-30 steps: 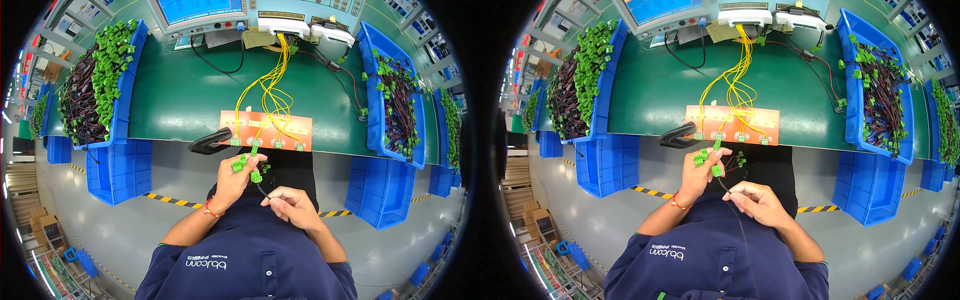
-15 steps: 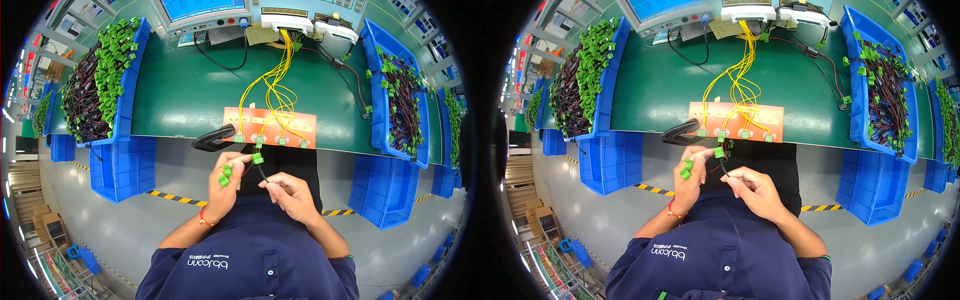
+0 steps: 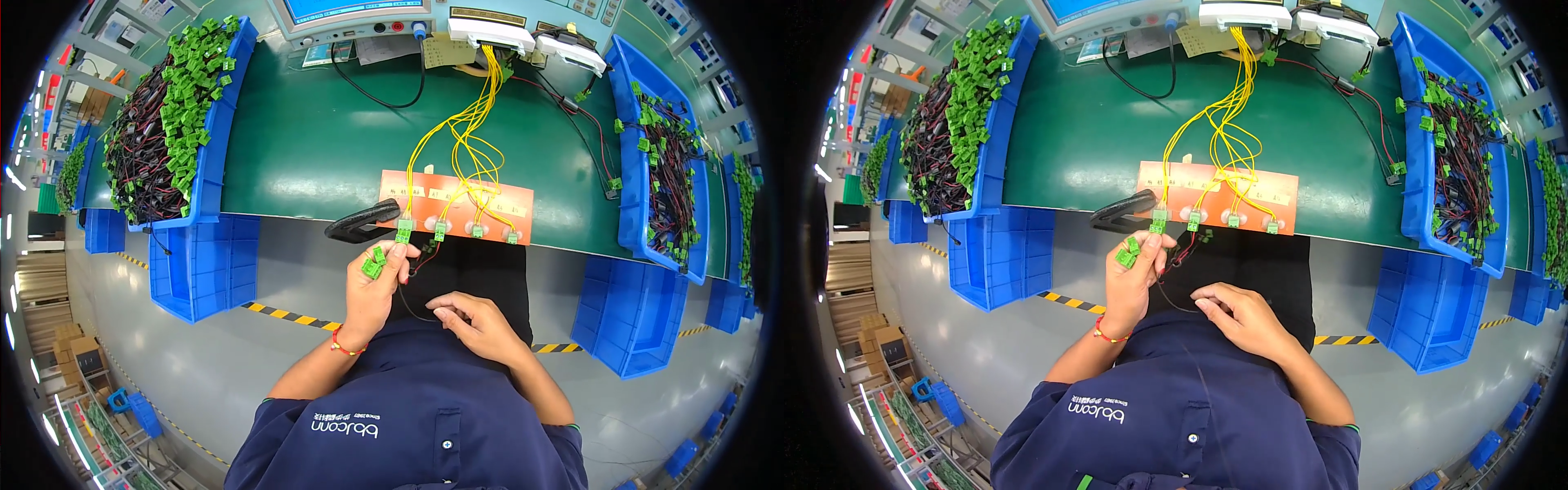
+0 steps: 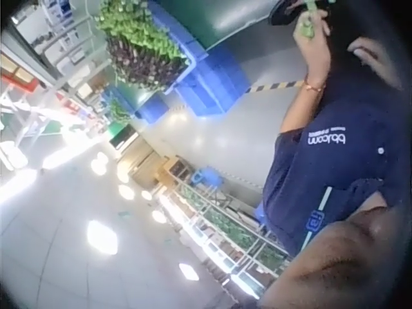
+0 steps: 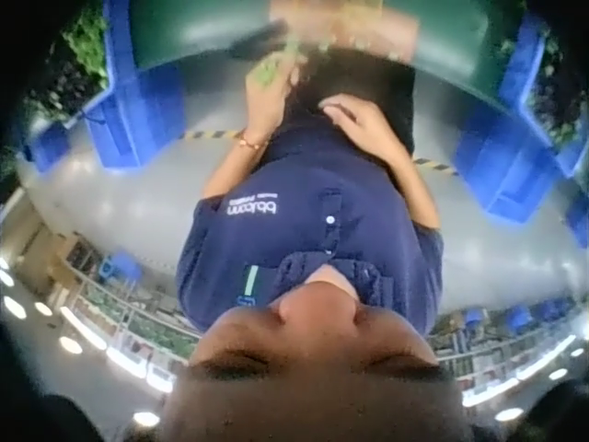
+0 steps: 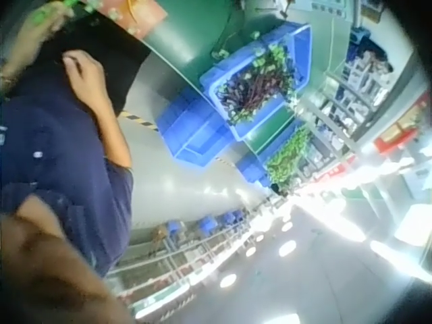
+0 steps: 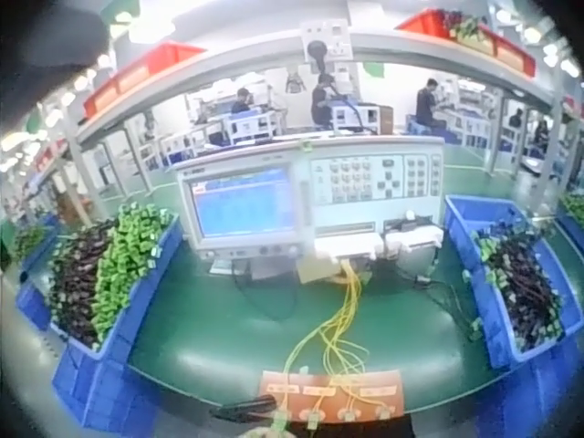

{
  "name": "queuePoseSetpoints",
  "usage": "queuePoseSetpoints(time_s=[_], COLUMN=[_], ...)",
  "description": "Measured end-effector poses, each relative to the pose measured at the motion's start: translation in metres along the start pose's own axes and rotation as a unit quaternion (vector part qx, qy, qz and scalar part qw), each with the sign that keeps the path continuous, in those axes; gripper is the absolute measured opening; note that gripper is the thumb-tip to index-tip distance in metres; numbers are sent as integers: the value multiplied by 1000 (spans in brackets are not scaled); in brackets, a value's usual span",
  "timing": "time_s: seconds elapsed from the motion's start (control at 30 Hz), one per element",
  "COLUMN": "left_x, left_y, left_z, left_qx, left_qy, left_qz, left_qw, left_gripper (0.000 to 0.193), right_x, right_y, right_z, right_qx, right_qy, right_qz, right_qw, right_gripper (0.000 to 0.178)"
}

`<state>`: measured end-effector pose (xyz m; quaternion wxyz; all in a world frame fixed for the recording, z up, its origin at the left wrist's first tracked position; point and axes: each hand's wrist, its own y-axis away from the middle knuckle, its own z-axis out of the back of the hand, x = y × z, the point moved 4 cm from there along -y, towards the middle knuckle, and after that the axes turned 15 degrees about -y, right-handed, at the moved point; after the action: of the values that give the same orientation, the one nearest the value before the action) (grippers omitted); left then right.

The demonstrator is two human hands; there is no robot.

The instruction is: The person assembles wire harness components by attaching green connectors to cables, then tests the assembled wire harnesses on a testing fixture.

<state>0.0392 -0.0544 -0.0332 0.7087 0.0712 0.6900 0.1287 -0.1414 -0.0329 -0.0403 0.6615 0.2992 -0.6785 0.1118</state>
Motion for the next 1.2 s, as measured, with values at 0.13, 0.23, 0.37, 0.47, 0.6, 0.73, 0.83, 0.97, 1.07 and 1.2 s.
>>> queuePoseSetpoints(time_s=[0.13, 0.23, 0.37, 0.47, 0.6, 0.73, 0.83, 0.97, 1.07, 1.2], left_x=[-3, -1, 25, 41, 36, 27, 28, 18, 9, -45], left_y=[-6, -11, -16, -11, 10, 17, 18, 21, 22, 32], left_z=[-5, -1, 15, 13, -13, -16, -4, 9, 25, -1], left_qx=[-23, -12, 60, 125, 238, 289, 312, 176, -41, 27], left_qy=[-9, 5, 48, -67, -33, -28, -51, -78, -95, -275], left_qz=[-23, -19, 22, 100, 112, 108, 121, 112, 1, -218], left_qw=[999, 1000, 997, 985, 964, 951, 941, 975, 995, 936], left_gripper=[25, 25, 30, 35, 37, 39, 37, 29, 26, 27], right_x=[-4, -8, -36, -43, -56, -57, -44, -16, 5, 30], right_y=[1, -1, 0, -9, -21, -10, 0, 15, 19, 13], right_z=[3, 5, 4, 4, 11, 28, 44, 47, 38, 26], right_qx=[-1, 8, 10, -1, -33, -133, -201, -256, -190, -56], right_qy=[-12, -54, -180, -259, -486, -540, -490, -371, -257, -111], right_qz=[-40, -87, -84, -108, -178, -92, -15, 72, 119, 113], right_qw=[999, 995, 980, 960, 855, 826, 848, 890, 940, 986], right_gripper=[21, 26, 32, 40, 44, 38, 32, 26, 24, 18])
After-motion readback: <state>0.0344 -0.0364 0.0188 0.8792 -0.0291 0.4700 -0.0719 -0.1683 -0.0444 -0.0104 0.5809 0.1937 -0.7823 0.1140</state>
